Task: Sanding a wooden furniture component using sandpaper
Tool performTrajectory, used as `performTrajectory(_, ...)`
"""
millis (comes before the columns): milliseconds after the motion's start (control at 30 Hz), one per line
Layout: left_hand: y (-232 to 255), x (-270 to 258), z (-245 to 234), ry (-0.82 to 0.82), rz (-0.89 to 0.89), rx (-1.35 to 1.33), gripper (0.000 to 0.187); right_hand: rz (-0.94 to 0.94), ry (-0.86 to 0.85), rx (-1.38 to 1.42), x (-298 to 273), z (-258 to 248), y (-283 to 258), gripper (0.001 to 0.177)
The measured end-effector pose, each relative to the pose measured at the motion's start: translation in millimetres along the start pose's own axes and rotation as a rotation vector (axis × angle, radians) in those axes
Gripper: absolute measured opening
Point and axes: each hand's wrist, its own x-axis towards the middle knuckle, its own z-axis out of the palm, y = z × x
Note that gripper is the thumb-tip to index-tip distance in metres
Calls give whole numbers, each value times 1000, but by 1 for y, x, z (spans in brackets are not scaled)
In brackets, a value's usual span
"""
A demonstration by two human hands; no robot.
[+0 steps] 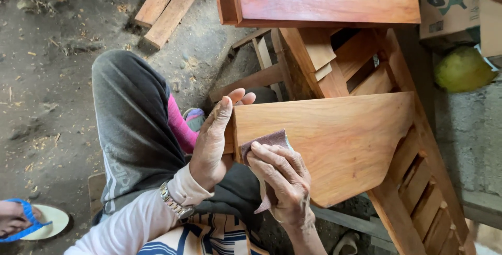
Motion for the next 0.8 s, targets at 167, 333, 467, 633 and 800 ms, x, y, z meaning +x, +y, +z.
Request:
performTrajectory(167, -3, 1, -2, -14, -34, -68, 47, 92, -9, -34, -11, -26, 13, 70)
performTrajectory(333, 2, -2, 2, -9, -69, -30, 45, 424, 175, -167, -27, -68, 29, 17)
performTrajectory(467, 4, -4, 1, -14, -69, 3, 49, 512, 207, -231, -56, -65, 71, 36)
performTrajectory(633, -4, 0, -2, -39, -13, -19, 46, 426, 185, -207, -31, -24, 24, 19)
performTrajectory(800, -4, -1, -3, -58, 35, 15, 43, 143, 165, -104, -24, -4, 3, 32)
